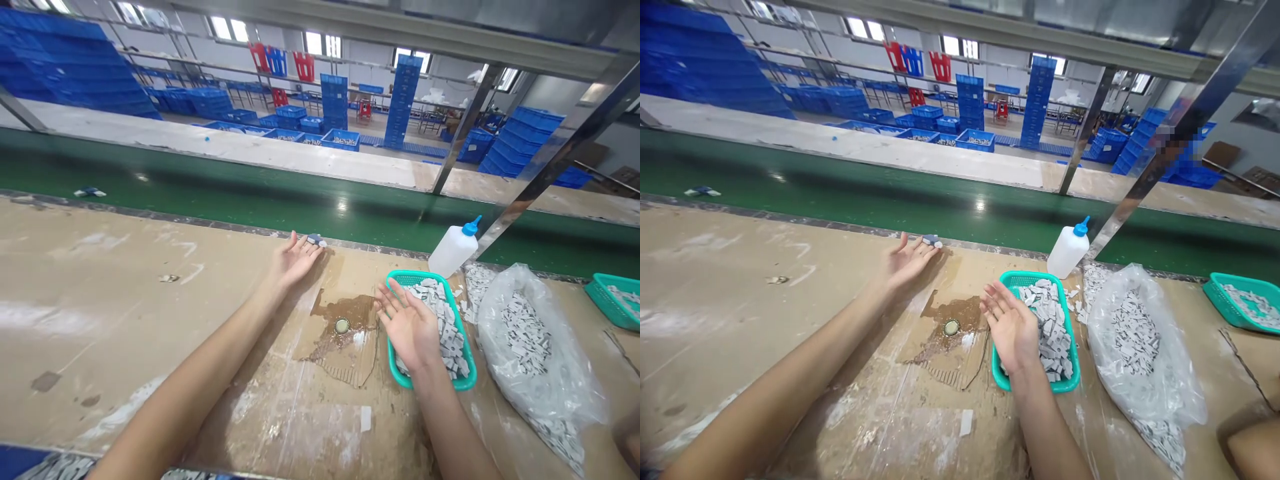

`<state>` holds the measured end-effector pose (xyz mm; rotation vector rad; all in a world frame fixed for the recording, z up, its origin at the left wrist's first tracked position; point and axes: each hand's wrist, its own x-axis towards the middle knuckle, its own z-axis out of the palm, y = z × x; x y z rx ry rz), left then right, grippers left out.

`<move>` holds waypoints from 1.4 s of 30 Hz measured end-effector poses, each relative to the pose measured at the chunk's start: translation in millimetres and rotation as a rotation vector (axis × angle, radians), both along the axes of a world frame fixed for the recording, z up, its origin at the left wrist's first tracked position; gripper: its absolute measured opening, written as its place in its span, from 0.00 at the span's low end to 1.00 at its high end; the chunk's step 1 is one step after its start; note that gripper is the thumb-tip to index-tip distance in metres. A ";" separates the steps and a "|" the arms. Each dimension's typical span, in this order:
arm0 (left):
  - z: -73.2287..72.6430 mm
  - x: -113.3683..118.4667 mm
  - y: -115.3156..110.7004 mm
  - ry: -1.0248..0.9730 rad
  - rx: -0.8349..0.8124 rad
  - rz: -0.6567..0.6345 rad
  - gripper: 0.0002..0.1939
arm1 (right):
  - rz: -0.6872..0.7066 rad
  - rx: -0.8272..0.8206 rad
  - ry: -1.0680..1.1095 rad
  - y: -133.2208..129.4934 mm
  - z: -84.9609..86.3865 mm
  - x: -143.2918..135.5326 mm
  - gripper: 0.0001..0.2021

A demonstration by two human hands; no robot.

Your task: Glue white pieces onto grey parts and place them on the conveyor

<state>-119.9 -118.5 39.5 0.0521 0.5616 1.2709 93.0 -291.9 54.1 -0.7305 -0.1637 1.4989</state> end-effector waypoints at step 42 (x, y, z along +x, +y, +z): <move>-30.5 -2.5 24.1 0.061 0.119 -0.081 0.20 | -0.149 -0.131 0.021 2.2 -2.3 1.1 0.07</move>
